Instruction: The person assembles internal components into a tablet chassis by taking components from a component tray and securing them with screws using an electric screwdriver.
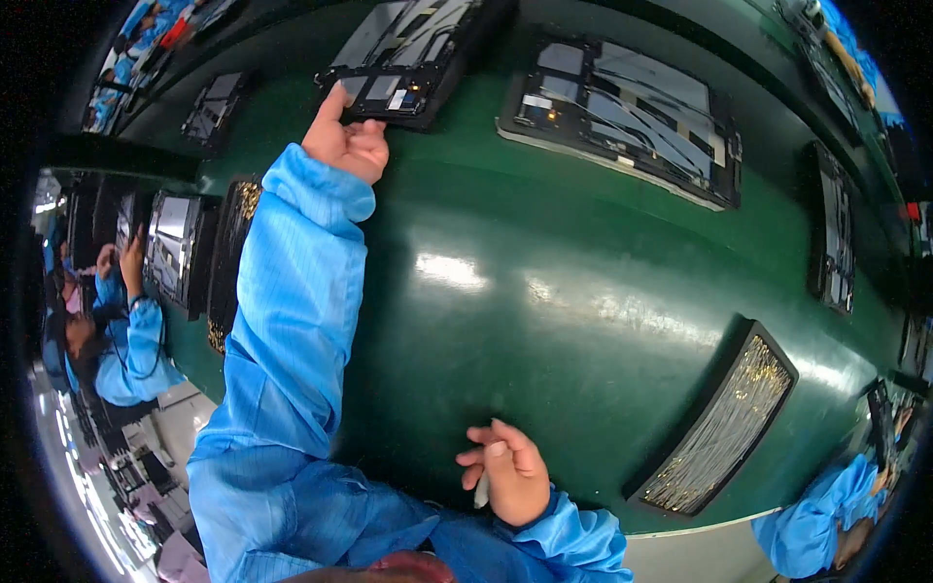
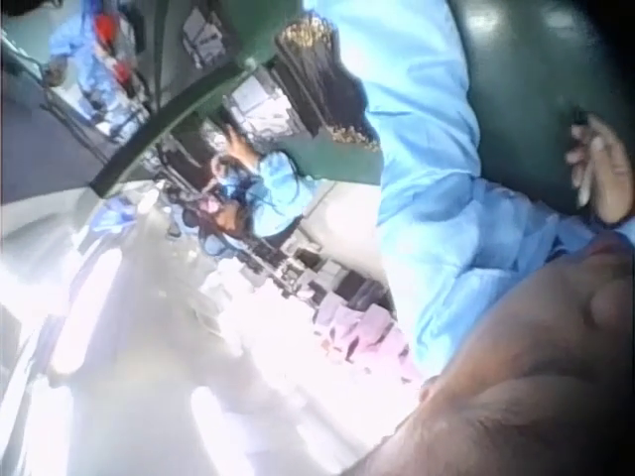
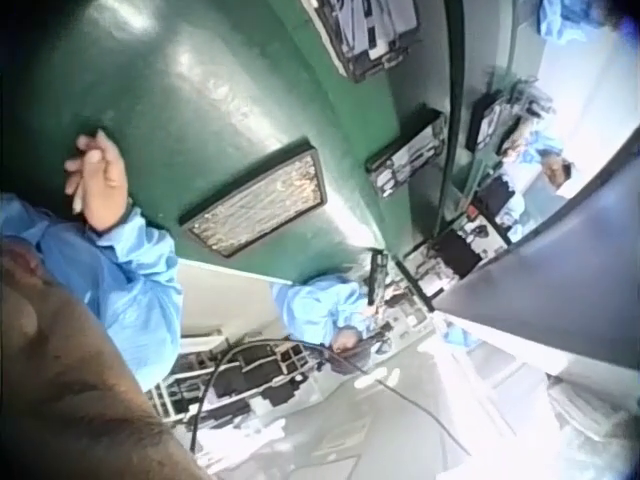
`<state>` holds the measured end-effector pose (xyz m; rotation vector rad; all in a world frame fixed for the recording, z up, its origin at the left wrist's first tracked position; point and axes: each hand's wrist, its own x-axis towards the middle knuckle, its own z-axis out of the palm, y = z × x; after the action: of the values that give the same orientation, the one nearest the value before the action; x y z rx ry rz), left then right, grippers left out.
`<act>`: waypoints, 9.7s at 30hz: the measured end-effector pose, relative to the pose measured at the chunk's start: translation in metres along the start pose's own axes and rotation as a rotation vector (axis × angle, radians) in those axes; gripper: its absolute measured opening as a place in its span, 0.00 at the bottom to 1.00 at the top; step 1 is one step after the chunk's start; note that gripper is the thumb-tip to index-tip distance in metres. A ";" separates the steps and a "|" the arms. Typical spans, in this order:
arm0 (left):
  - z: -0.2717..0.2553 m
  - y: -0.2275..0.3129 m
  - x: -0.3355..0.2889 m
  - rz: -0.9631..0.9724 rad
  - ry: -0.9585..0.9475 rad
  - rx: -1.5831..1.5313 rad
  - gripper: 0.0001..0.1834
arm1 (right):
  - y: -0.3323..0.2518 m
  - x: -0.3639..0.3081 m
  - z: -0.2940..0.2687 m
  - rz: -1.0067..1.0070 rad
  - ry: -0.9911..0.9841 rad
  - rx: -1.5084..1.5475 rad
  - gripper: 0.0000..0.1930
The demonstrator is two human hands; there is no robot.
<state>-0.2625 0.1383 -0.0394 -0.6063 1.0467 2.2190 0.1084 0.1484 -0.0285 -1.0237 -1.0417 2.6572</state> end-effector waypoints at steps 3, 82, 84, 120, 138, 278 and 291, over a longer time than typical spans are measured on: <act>0.018 -0.004 -0.018 0.075 0.108 0.139 0.11 | 0.001 0.001 0.002 0.002 -0.029 0.047 0.15; -0.135 -0.110 -0.254 1.291 -0.625 1.775 0.11 | 0.010 -0.014 0.035 -0.696 0.257 -0.428 0.15; -0.136 -0.109 -0.255 1.286 -0.623 1.789 0.11 | 0.015 -0.011 0.033 -0.828 0.244 -0.471 0.13; -0.134 -0.107 -0.257 1.233 -0.631 1.830 0.12 | -0.003 -0.014 0.044 -1.094 -0.004 -1.233 0.09; -0.151 -0.092 -0.256 0.047 0.181 0.476 0.15 | -0.009 -0.001 0.036 -0.471 0.101 -0.420 0.15; -0.082 -0.103 -0.233 1.508 -0.805 2.073 0.10 | -0.032 -0.019 -0.018 -0.603 0.389 -0.487 0.11; -0.119 -0.044 -0.201 0.263 -0.167 1.596 0.24 | -0.053 -0.055 -0.041 0.345 0.202 -0.505 0.19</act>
<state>-0.0718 -0.0005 -0.0067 0.4436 2.3129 0.9180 0.1688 0.1937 0.0136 -1.6606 -1.6661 2.5021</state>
